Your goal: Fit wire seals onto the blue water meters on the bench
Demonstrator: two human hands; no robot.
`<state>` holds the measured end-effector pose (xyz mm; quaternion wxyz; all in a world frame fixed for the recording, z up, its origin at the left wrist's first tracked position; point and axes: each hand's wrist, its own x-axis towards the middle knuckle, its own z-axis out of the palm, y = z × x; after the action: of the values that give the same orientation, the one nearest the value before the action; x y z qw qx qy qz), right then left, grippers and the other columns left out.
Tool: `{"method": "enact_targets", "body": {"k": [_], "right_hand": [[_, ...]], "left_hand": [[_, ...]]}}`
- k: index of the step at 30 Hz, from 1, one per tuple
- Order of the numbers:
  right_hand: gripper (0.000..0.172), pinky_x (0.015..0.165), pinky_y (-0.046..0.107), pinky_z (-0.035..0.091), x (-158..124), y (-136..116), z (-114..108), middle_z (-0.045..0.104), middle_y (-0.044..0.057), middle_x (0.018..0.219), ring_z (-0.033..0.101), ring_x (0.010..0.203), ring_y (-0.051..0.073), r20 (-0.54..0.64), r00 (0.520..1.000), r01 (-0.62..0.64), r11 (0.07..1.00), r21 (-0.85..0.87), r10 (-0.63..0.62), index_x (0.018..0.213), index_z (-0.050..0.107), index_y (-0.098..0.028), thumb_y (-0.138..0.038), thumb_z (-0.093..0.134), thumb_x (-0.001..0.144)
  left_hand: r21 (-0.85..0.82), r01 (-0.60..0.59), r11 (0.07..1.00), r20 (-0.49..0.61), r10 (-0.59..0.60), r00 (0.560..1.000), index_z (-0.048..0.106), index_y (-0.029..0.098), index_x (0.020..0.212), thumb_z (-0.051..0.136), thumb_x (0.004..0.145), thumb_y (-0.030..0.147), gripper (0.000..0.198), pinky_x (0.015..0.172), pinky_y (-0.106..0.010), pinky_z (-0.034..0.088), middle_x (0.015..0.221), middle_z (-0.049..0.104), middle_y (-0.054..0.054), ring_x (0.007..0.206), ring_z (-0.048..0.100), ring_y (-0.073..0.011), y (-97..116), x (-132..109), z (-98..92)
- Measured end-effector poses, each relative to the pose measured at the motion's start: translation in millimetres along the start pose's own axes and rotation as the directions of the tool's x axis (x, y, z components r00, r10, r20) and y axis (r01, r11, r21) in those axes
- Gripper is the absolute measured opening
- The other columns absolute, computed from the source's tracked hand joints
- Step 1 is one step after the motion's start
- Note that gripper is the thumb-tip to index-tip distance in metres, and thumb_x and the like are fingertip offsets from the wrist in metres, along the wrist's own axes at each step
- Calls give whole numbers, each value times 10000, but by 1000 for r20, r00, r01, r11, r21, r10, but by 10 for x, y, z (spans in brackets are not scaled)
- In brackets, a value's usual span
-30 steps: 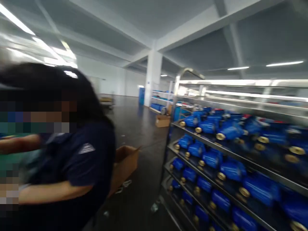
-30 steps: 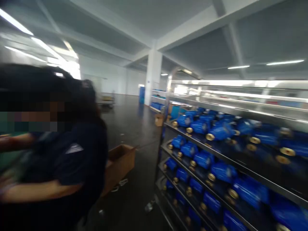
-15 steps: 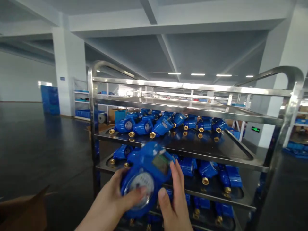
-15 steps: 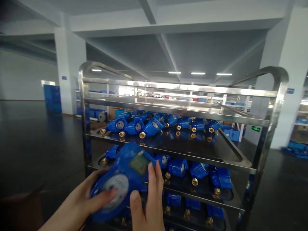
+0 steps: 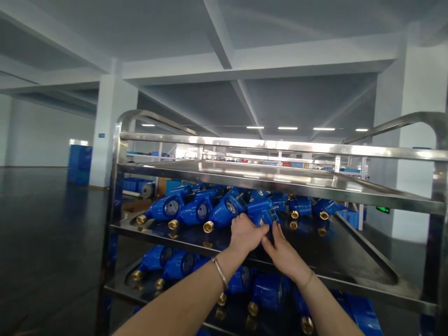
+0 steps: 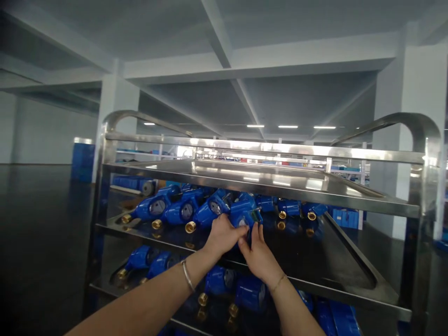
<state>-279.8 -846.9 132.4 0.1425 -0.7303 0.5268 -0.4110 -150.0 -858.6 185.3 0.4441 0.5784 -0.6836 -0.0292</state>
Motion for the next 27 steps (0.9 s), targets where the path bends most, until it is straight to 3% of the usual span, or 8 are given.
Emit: {"method": "enact_targets", "body": {"k": [3,6,8,11,13,16,22,27], "right_hand": [[898,1108,390,211,143,56,-109,103,244,1488,120,1392,272,62,998,26,997,-74,-22,1422,16,26,-543,419,855],[915,1064,397,285,338,17,-197,167,230,1482,280,1346,287,106,994,24,991,-128,-11,1430,-93,-62,-525,447,855],[885,1036,408,314,486,-11,-223,206,223,1475,347,1311,303,129,992,12,987,-160,9,1442,-64,-104,-516,456,856],[778,1026,423,321,691,-3,-225,285,194,1455,398,1283,293,142,989,-10,981,-192,38,1456,35,-152,-500,421,877],[688,1044,425,303,789,35,-218,330,151,1445,371,1305,265,145,988,-16,980,-200,46,1449,140,-176,-493,387,891],[632,1079,416,263,843,112,-205,318,122,1457,279,1354,233,151,987,-20,978,-205,52,1417,264,-161,-509,345,896],[773,1088,467,233,690,159,-168,251,192,1469,183,1381,267,97,992,-56,967,-249,82,1432,194,-97,-623,242,868],[831,1106,458,200,462,8,-132,93,199,1507,92,1392,293,17,1000,2,949,-317,4,1451,75,-119,-605,368,845]], "left_hand": [[69,-143,987,-134,151,979,512,45,1135,554,780,475,559,1000,-445,345,1131,566,-188,1153,473,-317,-35,89,148],[141,-258,956,-192,282,940,454,81,1241,434,866,476,545,1057,-433,288,1272,476,-170,1248,375,-279,-148,136,131],[199,-296,934,-218,336,916,421,127,1298,427,874,469,544,1097,-458,205,1402,343,-154,1336,238,-286,-301,130,51],[282,-244,928,-260,319,911,351,148,1369,454,862,463,605,1059,-624,80,1486,166,-192,1371,53,-386,-628,104,-43],[327,-208,922,-250,297,922,321,169,1393,484,846,469,644,1001,-698,71,1476,176,-232,1360,64,-429,-838,103,-34],[385,-196,902,-200,289,936,274,209,1416,481,839,506,681,992,-704,78,1479,172,-240,1360,116,-412,-1019,134,56],[421,-174,891,-153,258,954,160,237,1443,358,841,638,750,997,-699,97,1502,124,-204,1373,98,-383,-991,134,110],[409,-169,897,-156,251,955,108,203,1450,287,859,645,760,1008,-698,76,1505,87,-210,1386,26,-360,-985,-23,-2]]}}
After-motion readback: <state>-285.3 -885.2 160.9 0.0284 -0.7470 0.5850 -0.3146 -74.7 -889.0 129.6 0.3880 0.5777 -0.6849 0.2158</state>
